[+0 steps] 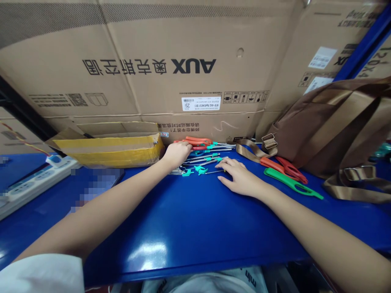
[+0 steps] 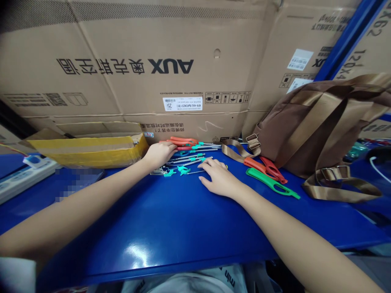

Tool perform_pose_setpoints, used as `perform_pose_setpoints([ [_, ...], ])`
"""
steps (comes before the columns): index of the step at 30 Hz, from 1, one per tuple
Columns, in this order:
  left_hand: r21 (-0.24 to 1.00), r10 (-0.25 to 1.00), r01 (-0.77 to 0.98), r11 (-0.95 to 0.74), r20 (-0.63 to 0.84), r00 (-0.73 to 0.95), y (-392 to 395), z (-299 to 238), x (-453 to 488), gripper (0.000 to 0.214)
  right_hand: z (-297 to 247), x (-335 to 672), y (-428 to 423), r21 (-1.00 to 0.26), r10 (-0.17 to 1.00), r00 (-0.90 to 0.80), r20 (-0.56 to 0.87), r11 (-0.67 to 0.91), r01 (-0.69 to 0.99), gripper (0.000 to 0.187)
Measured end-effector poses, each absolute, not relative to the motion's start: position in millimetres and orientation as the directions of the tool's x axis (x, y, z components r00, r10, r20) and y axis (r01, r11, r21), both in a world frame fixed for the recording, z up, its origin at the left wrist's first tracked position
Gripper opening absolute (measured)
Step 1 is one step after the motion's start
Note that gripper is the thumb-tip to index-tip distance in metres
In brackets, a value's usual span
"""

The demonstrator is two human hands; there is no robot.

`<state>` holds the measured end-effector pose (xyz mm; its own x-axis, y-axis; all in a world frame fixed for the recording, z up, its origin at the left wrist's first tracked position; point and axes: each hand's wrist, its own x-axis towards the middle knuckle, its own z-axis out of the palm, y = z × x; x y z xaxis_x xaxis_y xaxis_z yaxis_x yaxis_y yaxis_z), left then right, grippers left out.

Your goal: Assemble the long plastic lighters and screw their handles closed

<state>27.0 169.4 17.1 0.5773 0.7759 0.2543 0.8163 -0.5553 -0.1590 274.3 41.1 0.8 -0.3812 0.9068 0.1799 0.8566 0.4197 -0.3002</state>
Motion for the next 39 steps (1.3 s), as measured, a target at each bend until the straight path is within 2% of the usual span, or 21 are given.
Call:
perform_pose_setpoints([
  [3, -0.139, 0.791, 0.827, -0.545, 0.241, 0.562, 171.4, 15.7, 26.2, 0.039, 1.8, 273.7, 40.3, -0.291, 0.907, -0.383, 0.175, 0.419, 0.86, 0.036],
  [7, -0.108, 0.785, 0.824, -0.557, 0.255, 0.564, 169.7, 12.2, 27.0, 0.029, 3.1, 273.0, 39.3, -0.288, 0.906, -0.387, 0.169, 0.421, 0.86, 0.035],
  [20, 0.06, 0.754, 0.823, -0.565, 0.441, 0.486, 144.5, 41.4, 15.6, 0.032, 3.8, 277.9, 41.2, -0.25, 0.894, -0.394, 0.216, 0.44, 0.862, 0.031],
  [25, 0.131, 0.779, 0.802, -0.583, 0.372, 0.505, 107.9, 38.5, 5.9, 0.025, 7.6, 281.6, 45.4, -0.167, 0.91, -0.346, 0.226, 0.386, 0.907, 0.029],
  [28, 0.157, 0.764, 0.763, -0.627, 0.316, 0.563, 80.5, 29.1, -0.6, 0.025, 19.3, 291.5, 47.5, -0.138, 0.945, -0.271, 0.182, 0.298, 0.945, 0.029],
  [31, 0.192, 0.734, 0.712, -0.676, 0.265, 0.625, 56.9, 20.6, -6.0, 0.027, 37.4, 316.6, 46.5, -0.077, 0.99, -0.069, 0.12, 0.078, 0.994, 0.028],
  [34, 0.234, 0.677, 0.636, -0.736, 0.243, 0.694, 43.6, 15.4, -9.6, 0.028, 53.2, 349.3, 42.4, -0.006, 0.992, 0.116, -0.054, -0.117, 0.993, 0.02],
  [39, 0.308, 0.665, 0.596, -0.742, 0.217, 0.715, 42.5, 10.6, -11.1, 0.028, 60.9, 380.0, 40.8, 0.059, 0.952, 0.228, -0.204, -0.221, 0.973, 0.022],
])
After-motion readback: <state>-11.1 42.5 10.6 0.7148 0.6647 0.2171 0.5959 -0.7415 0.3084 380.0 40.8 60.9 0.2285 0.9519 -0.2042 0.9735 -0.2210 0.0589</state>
